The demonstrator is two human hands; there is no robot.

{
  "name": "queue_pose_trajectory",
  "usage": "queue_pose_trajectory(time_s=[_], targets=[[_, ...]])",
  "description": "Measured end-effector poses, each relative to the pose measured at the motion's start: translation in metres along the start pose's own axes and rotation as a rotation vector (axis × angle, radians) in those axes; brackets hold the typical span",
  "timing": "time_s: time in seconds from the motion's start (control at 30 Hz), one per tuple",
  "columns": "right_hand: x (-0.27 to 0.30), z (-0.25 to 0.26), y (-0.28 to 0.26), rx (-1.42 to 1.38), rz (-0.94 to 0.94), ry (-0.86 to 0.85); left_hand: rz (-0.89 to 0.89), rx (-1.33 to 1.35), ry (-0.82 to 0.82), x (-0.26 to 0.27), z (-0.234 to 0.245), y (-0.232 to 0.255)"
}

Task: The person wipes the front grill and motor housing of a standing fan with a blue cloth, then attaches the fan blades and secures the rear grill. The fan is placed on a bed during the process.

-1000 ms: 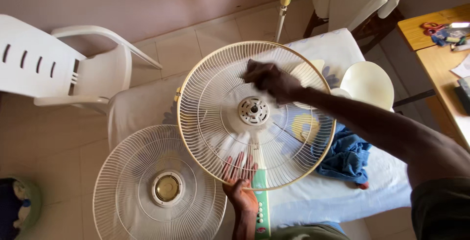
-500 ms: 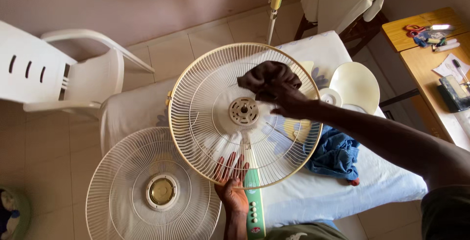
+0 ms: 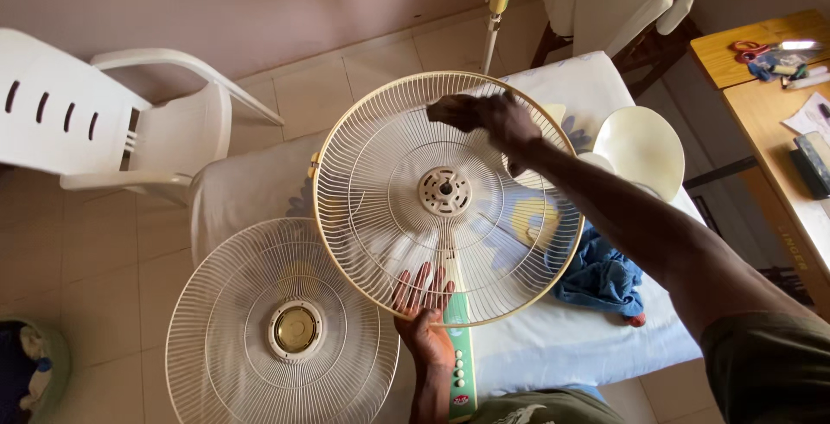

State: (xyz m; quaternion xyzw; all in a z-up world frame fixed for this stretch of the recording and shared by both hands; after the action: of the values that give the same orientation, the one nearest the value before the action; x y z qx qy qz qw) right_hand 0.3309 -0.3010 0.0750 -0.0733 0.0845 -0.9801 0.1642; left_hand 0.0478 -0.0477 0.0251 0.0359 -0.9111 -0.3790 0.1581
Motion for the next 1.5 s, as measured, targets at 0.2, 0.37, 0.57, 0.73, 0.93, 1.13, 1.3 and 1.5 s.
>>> queue_pose_trajectory(time_s=[0.2,0.37,0.57,0.73,0.93,1.13,1.3,1.5], targets=[[0.085,-0.028,-0.09,-0.259,0.113,-0.017,0.008,0.047,0.013,-0.002,0.004,-0.005],[0.113,-0.031,-0.053,-0.388,0.029,-0.526,0.027,-0.003,-0.03,-0.005,0.003,-0.004],[0.09,0.013,-0.036,-0.513,0.026,-0.56,0.224,0.2,-0.115,0.002,0.004,-0.031],[0.12,-0.025,-0.074,0.04,0.342,-0.162,0.211,0.218,-0.127,-0.007,0.027,-0.05],[0.097,0.013,0.005,-0.019,0.33,0.117,0.223,0.19,-0.196,0.001,-0.002,-0.031],[0.142,-0.046,-0.075,0.299,0.137,-0.378,0.248,0.191,-0.189,0.003,-0.009,-0.027],[0.196,-0.053,-0.145,-0.295,0.618,-0.233,0.277,0.222,-0.187,-0.004,0.009,-0.042],[0.094,0.021,-0.003,-0.179,-0.024,0.061,0.251,0.241,-0.198,-0.005,0.002,-0.026]])
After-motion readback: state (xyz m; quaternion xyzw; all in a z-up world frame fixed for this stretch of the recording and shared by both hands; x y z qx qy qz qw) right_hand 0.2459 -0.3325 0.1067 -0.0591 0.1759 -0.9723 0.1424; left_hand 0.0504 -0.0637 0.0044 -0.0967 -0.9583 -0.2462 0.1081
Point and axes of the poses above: each hand's wrist, its own x-axis away from the middle knuckle, its own z-axis out of the back of the hand, y = z × x, the point moved 9 cm from there along -x, towards the middle knuckle, and after that the axes turned 7 degrees about -y, right-handed, at the moved point
